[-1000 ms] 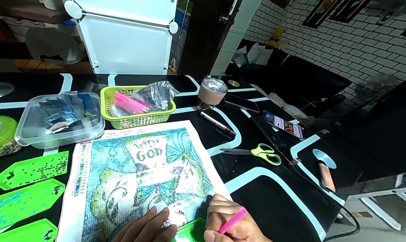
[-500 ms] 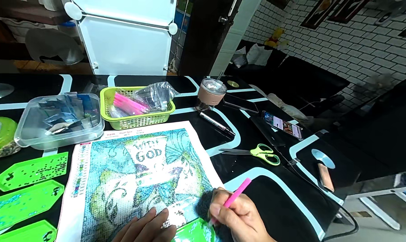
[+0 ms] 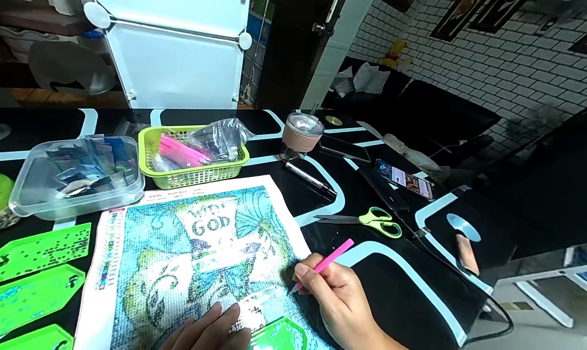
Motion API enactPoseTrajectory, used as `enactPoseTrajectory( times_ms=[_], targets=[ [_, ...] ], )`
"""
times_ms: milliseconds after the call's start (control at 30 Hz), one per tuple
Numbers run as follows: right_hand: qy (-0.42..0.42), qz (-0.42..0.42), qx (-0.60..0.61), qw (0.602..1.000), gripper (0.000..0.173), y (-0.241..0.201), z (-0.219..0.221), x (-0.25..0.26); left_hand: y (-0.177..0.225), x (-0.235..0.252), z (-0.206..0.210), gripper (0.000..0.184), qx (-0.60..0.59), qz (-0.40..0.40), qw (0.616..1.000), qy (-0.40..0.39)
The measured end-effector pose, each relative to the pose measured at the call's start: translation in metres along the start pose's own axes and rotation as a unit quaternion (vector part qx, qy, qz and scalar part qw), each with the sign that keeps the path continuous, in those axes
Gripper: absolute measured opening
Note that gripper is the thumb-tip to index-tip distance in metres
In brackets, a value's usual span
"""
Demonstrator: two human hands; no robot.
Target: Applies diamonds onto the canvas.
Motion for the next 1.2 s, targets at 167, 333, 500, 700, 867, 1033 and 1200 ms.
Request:
enactPoseTrajectory(
  times_ms=[167,333,500,700,867,1033,1200],
  targets=[
    [-0.002,0.004,-0.008,1.0,0.026,0.0,0.0,-0.001,0.0,-0.001,0.0,0.048,0.003,0.003,1.0,0.003],
    [-0.016,-0.006,-0.007,1.0,0.026,0.0,0.001,0.0,0.0,0.0,0.0,0.048,0.005,0.005,1.0,0.002],
    [-0.015,-0.003,-0.016,1.0,0.026,0.001,0.002,0.0,-0.001,0.0,0.0,0.048,0.001,0.001,1.0,-0.003],
    [-0.037,-0.032,-0.076,0.996,0.03,0.001,0.002,-0.001,-0.001,0.0,0.0,0.048,0.001,0.003,1.0,0.003],
    [-0.045,-0.043,-0.089,0.994,0.03,0.0,0.001,-0.001,-0.001,-0.001,0.001,0.048,0.002,0.004,1.0,0.004],
    [-0.032,-0.066,-0.038,0.997,0.029,-0.004,-0.001,-0.005,-0.001,-0.001,0.0,0.048,-0.001,0.005,1.0,0.003],
    [-0.122,-0.121,0.027,0.985,0.033,-0.012,-0.004,-0.012,0.0,0.0,-0.001,0.048,-0.002,0.003,1.0,0.002]
  ],
)
Point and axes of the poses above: each hand's wrist, its own x-axis towards the middle knuckle, its own z-axis out of the palm, y = z × x, the point moved 2 cm from there along x, towards the middle knuckle, and after that the axes turned 1 degree about -y, right-handed, at the moved point
